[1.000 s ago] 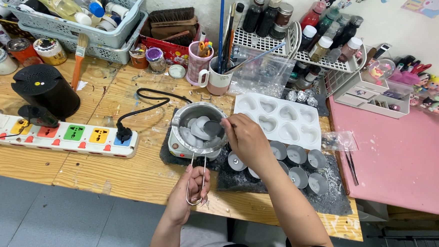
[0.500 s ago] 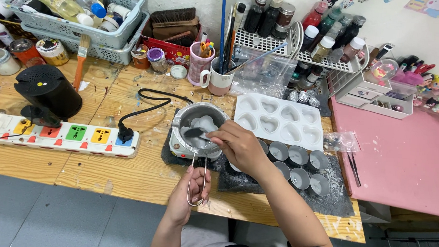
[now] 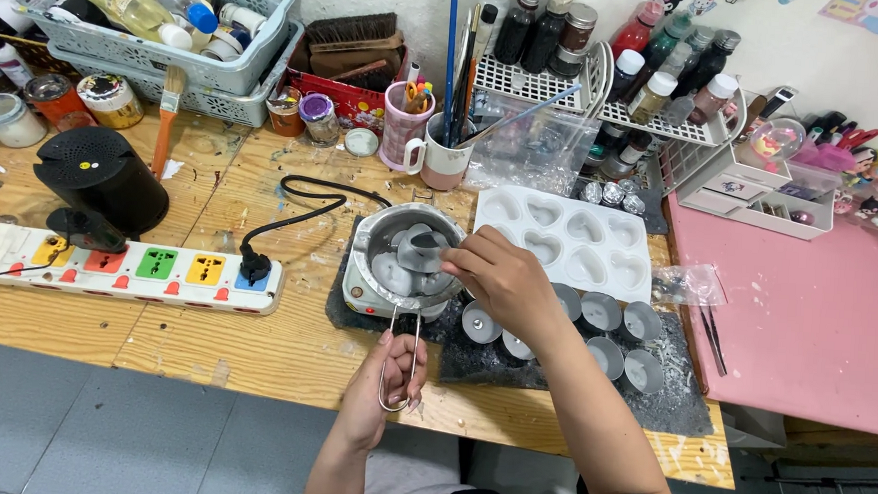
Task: Placing candle wicks into metal containers and stirring melting wax in a pot.
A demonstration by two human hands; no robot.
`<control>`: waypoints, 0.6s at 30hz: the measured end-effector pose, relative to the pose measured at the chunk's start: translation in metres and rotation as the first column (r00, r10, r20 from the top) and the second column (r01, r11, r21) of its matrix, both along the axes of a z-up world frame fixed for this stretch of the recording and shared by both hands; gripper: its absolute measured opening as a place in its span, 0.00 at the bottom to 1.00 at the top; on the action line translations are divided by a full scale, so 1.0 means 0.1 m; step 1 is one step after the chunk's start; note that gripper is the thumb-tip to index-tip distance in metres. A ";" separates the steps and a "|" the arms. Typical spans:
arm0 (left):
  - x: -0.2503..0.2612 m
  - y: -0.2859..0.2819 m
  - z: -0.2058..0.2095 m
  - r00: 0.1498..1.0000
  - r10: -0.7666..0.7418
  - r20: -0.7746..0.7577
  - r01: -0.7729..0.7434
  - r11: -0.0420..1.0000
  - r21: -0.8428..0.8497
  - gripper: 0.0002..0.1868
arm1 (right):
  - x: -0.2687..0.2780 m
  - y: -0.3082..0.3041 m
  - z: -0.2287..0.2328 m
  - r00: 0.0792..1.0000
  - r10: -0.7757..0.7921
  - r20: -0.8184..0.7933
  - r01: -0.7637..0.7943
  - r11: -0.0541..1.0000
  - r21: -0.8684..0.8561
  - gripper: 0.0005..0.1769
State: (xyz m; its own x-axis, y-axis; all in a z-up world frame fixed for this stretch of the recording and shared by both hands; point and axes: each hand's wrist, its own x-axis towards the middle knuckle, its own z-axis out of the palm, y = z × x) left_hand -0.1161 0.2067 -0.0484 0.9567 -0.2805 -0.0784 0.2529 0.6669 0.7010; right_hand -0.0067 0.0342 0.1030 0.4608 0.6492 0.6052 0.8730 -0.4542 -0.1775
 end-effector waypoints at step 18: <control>0.01 0.00 -0.01 1.000 -0.015 -0.002 0.015 1.000 0.009 0.31 | 0.00 0.08 -0.12 0.921 -0.267 -0.283 0.300 0.950 0.082 0.13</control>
